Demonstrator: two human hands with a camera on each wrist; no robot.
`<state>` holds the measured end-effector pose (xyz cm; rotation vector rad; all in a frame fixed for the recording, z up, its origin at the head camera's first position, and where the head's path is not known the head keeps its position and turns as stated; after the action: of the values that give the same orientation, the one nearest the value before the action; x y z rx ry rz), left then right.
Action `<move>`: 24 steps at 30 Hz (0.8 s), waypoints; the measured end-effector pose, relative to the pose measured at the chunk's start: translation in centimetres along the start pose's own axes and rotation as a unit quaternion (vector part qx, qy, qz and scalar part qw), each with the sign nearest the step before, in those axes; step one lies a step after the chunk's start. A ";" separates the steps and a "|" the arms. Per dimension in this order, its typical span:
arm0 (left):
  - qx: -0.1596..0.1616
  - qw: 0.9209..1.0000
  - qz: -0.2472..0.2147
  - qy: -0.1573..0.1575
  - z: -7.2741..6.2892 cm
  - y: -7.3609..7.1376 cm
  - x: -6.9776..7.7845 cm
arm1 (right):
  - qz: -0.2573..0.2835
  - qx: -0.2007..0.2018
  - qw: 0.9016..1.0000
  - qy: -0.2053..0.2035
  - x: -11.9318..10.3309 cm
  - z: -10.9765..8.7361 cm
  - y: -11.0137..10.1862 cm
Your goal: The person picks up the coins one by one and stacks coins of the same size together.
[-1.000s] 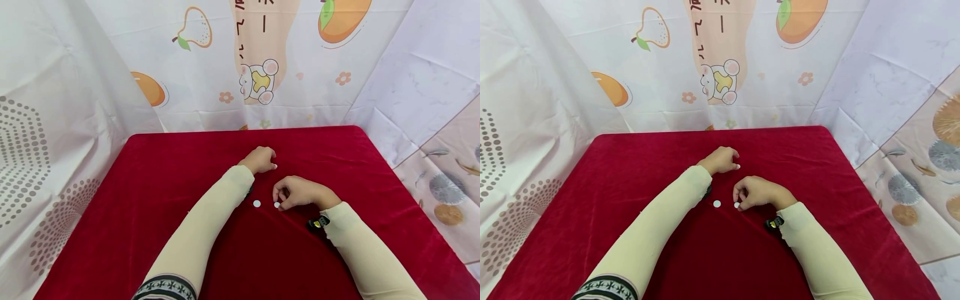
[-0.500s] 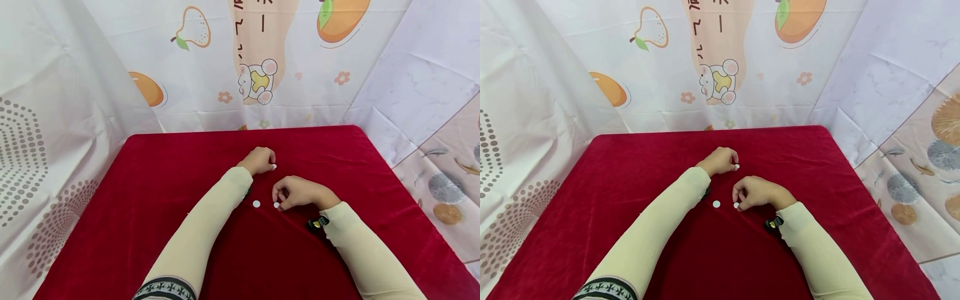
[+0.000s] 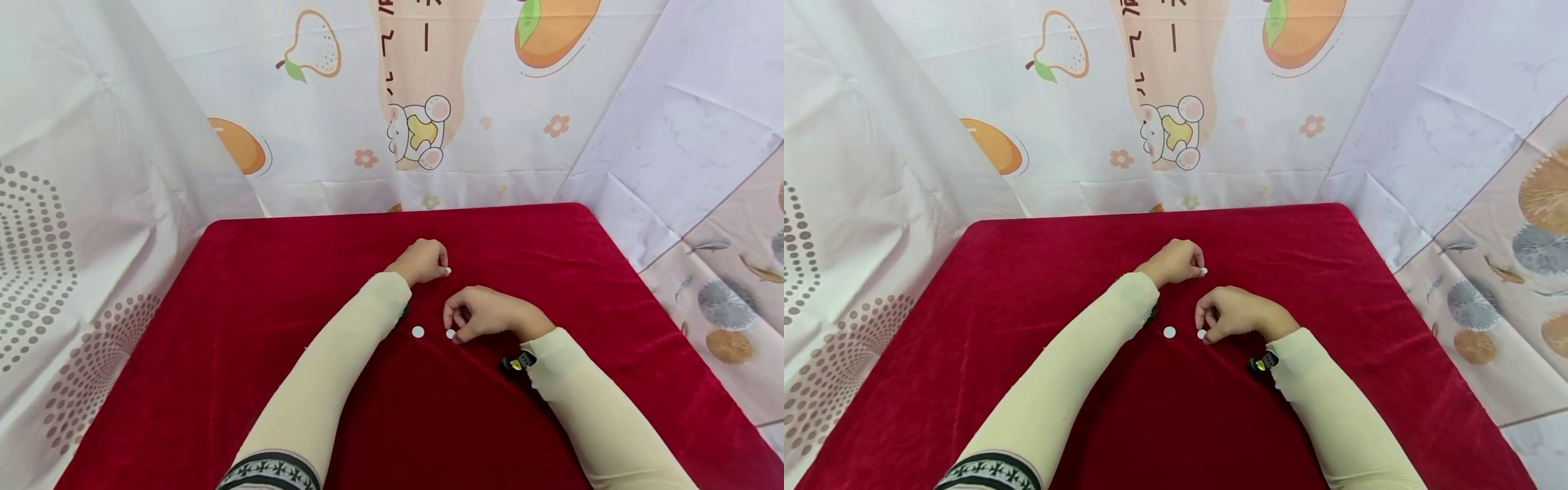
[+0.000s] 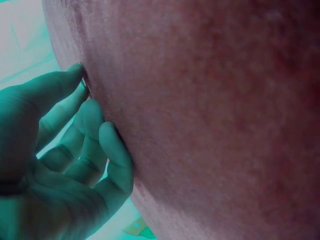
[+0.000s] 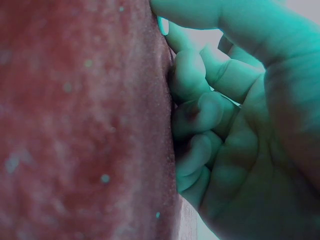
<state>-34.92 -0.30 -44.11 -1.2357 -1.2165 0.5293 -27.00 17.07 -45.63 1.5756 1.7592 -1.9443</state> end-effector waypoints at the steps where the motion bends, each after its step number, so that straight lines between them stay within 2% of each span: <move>1: -0.001 1.000 -0.001 -0.001 0.0 0.0 0.0 | 0.001 -0.001 1.000 0.000 0.0 0.0 0.0; 14: 0.014 1.000 -0.011 0.002 -1.0 -0.2 0.3 | 0.002 -0.004 1.000 -0.001 -0.1 0.0 0.0; 24: 0.019 1.000 -0.019 0.015 -2.2 -0.7 1.2 | 0.004 0.000 1.000 0.001 0.1 -0.1 0.0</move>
<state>-32.78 -0.43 -42.68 -1.1832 -1.1970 0.5022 -27.00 17.17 -45.62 1.5821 1.7506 -1.9391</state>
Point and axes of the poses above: each hand's wrist, its own z-axis towards the middle knuckle, its own y-axis out of the palm, x = y × z, the point moved 1 cm from there along z, towards the middle knuckle, and after that the axes turned 2 degrees about -y, right-handed, at the moved point
